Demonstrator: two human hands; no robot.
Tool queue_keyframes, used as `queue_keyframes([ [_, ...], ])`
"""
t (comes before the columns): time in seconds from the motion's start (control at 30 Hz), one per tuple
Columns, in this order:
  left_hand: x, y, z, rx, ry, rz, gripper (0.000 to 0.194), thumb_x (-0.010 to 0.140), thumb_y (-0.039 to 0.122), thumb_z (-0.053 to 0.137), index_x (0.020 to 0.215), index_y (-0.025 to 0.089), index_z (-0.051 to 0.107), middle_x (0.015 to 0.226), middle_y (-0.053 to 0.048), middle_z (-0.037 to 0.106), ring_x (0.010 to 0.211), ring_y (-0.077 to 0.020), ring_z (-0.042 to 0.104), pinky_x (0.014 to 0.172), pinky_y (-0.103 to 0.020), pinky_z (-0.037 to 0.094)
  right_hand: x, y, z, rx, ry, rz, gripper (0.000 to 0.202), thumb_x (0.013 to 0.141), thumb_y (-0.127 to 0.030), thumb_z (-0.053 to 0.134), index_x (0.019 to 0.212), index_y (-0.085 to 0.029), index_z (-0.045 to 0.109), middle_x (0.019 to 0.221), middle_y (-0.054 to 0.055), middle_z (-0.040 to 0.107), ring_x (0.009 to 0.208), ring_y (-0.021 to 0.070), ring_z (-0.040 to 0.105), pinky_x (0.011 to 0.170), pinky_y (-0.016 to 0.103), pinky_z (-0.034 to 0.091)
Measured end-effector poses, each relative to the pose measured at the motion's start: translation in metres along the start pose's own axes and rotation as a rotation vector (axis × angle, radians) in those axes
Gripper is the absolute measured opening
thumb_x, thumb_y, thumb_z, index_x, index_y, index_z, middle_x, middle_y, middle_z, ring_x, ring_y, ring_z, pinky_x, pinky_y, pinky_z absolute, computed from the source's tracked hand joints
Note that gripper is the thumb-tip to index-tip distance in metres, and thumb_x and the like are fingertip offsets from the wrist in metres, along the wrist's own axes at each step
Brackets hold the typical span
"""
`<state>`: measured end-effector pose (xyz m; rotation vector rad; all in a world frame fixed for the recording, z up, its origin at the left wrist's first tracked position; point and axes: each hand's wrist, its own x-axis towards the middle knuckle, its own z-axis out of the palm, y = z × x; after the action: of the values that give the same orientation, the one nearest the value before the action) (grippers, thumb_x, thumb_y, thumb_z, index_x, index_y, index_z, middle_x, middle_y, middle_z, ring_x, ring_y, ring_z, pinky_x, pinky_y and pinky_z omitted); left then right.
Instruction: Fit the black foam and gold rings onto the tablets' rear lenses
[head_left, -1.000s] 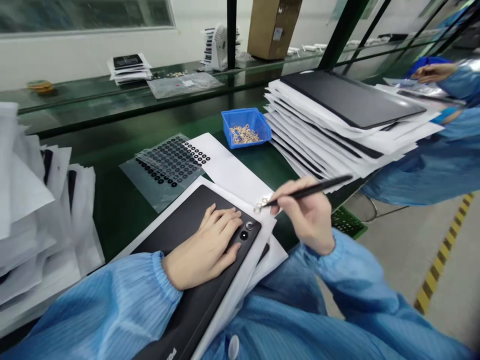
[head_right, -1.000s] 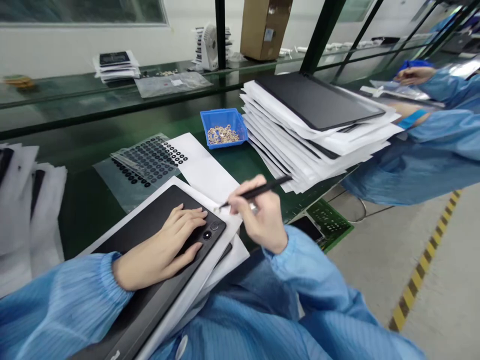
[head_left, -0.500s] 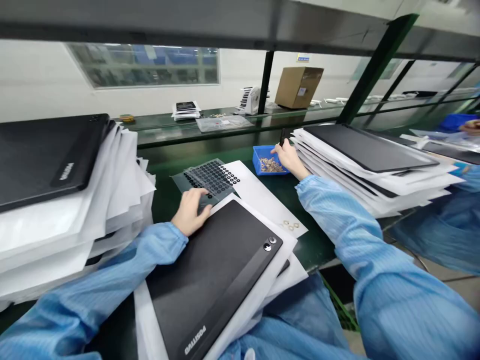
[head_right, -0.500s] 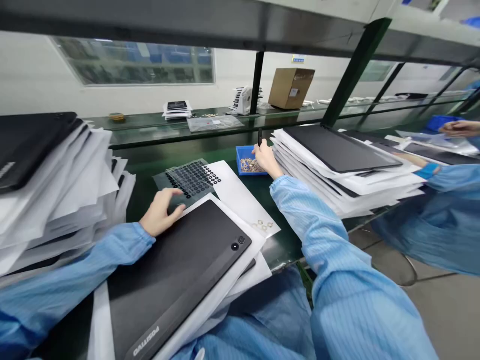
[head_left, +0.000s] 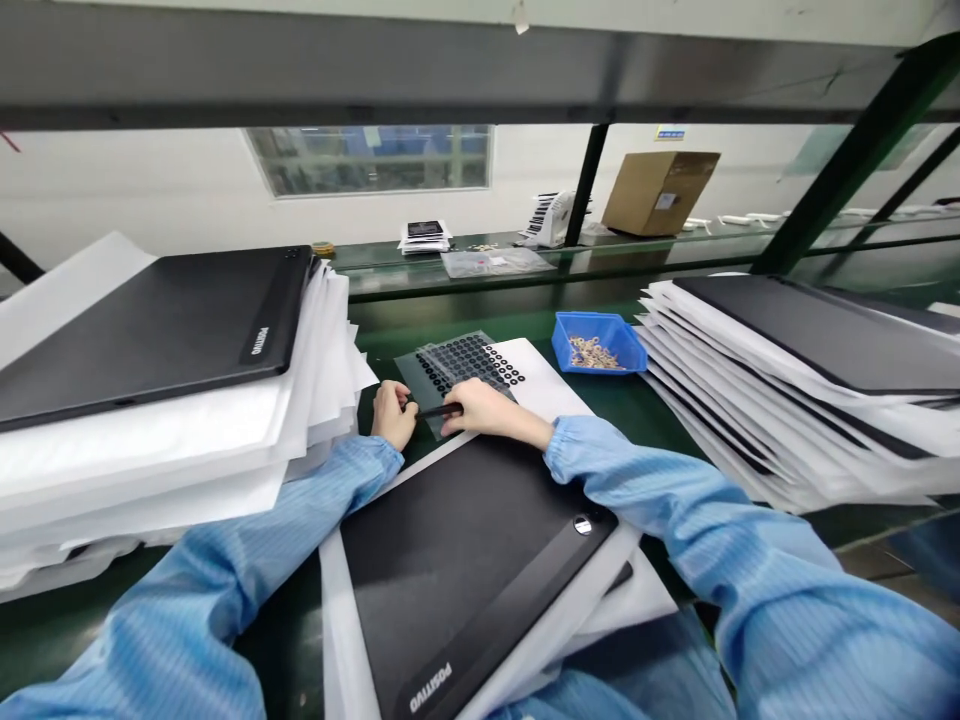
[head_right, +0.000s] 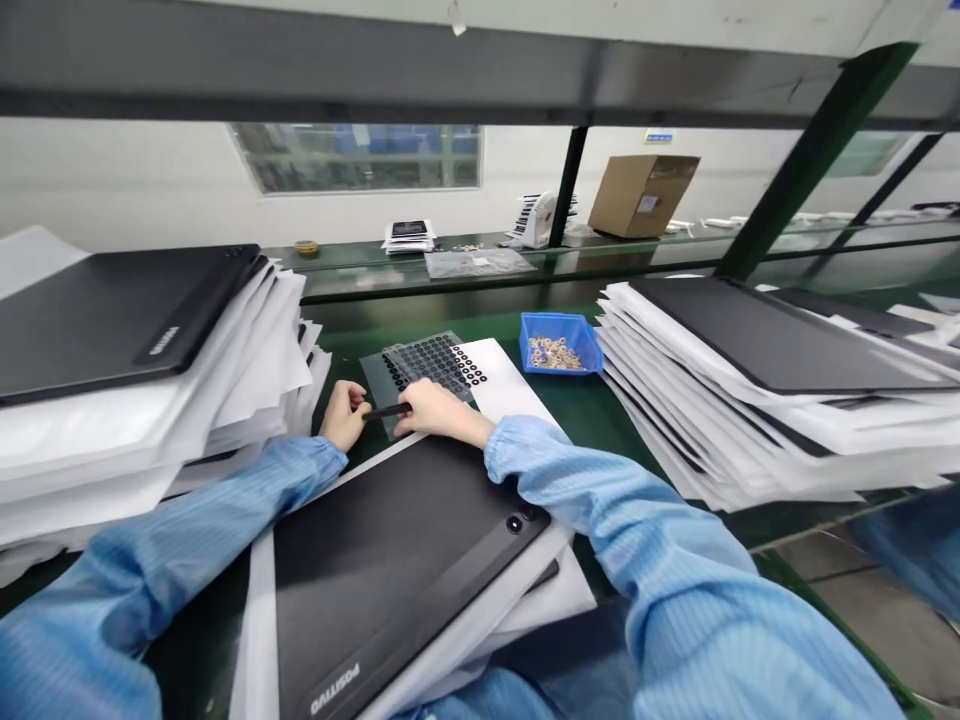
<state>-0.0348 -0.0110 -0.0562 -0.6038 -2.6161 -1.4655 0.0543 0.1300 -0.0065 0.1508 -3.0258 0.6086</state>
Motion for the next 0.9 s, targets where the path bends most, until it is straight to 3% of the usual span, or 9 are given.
queue_keyframes([
  [0.13, 0.001, 0.002, -0.002, -0.135, 0.017, -0.117, 0.012, 0.088, 0.022, 0.060, 0.096, 0.013, 0.059, 0.098, -0.004, 0.059, 0.085, -0.0162, 0.059, 0.073, -0.033, 0.052, -0.002, 0.003, 0.008, -0.026, -0.007, 0.001, 0.015, 0.077, -0.024, 0.069, 0.086, -0.011, 0.071, 0.075, 0.007, 0.065, 0.071, 0.0156, 0.057, 0.064, 0.023, 0.037],
  [0.27, 0.001, 0.012, -0.002, -0.308, -0.024, -0.278, 0.016, 0.090, 0.023, 0.057, 0.103, 0.013, 0.057, 0.096, -0.004, 0.061, 0.080, -0.0146, 0.062, 0.069, -0.031, 0.054, -0.002, 0.002, 0.002, -0.029, 0.030, -0.023, 0.013, 0.082, -0.016, 0.061, 0.088, -0.011, 0.072, 0.084, 0.010, 0.068, 0.078, 0.0169, 0.059, 0.071, 0.025, 0.039],
  [0.4, -0.001, 0.031, -0.004, -0.503, -0.300, -0.449, 0.028, 0.093, 0.031, 0.050, 0.089, 0.005, 0.060, 0.072, -0.010, 0.065, 0.066, -0.0184, 0.068, 0.065, -0.032, 0.058, -0.004, 0.002, -0.015, -0.008, 0.090, -0.066, 0.011, 0.080, -0.012, 0.061, 0.086, -0.011, 0.071, 0.084, 0.007, 0.066, 0.077, 0.0136, 0.057, 0.073, 0.022, 0.038],
  [0.47, -0.003, 0.040, -0.004, -0.575, -0.455, -0.508, 0.030, 0.091, 0.029, 0.053, 0.080, 0.003, 0.062, 0.067, -0.015, 0.067, 0.065, -0.0225, 0.070, 0.067, -0.034, 0.059, -0.005, 0.006, -0.025, 0.021, 0.071, -0.085, 0.006, 0.077, -0.016, 0.066, 0.076, -0.011, 0.069, 0.070, 0.002, 0.061, 0.067, 0.0107, 0.052, 0.067, 0.020, 0.036],
  [0.53, -0.005, 0.045, -0.003, -0.623, -0.535, -0.538, 0.020, 0.088, 0.019, 0.056, 0.078, 0.003, 0.064, 0.067, -0.014, 0.069, 0.066, -0.0218, 0.071, 0.071, -0.031, 0.058, -0.005, 0.011, -0.031, 0.084, 0.045, -0.071, 0.018, 0.074, -0.022, 0.068, 0.061, -0.011, 0.062, 0.054, -0.004, 0.048, 0.055, 0.0077, 0.041, 0.058, 0.020, 0.031],
  [0.63, -0.006, 0.048, 0.001, -0.650, -0.544, -0.561, 0.012, 0.087, 0.009, 0.056, 0.080, 0.007, 0.065, 0.068, -0.006, 0.069, 0.068, -0.0159, 0.070, 0.075, -0.029, 0.057, -0.003, 0.019, -0.033, 0.158, 0.116, 0.016, 0.025, 0.076, -0.020, 0.060, 0.054, -0.011, 0.053, 0.050, -0.005, 0.037, 0.052, 0.0062, 0.032, 0.053, 0.021, 0.025],
  [0.77, -0.006, 0.046, 0.005, -0.652, -0.529, -0.572, 0.012, 0.090, 0.017, 0.057, 0.085, 0.009, 0.063, 0.074, -0.001, 0.068, 0.069, -0.0127, 0.067, 0.070, -0.030, 0.057, 0.000, 0.023, -0.024, 0.170, 0.247, 0.107, 0.015, 0.076, -0.013, 0.056, 0.061, -0.011, 0.055, 0.057, -0.003, 0.047, 0.057, 0.0073, 0.039, 0.057, 0.021, 0.027],
  [0.9, -0.007, 0.046, 0.006, -0.665, -0.520, -0.571, 0.012, 0.091, 0.019, 0.056, 0.087, 0.010, 0.062, 0.076, -0.001, 0.066, 0.069, -0.0123, 0.066, 0.068, -0.029, 0.056, 0.004, 0.021, -0.012, 0.176, 0.276, 0.141, 0.027, 0.077, -0.019, 0.059, 0.053, -0.013, 0.048, 0.049, -0.005, 0.041, 0.055, 0.0076, 0.039, 0.056, 0.022, 0.025],
])
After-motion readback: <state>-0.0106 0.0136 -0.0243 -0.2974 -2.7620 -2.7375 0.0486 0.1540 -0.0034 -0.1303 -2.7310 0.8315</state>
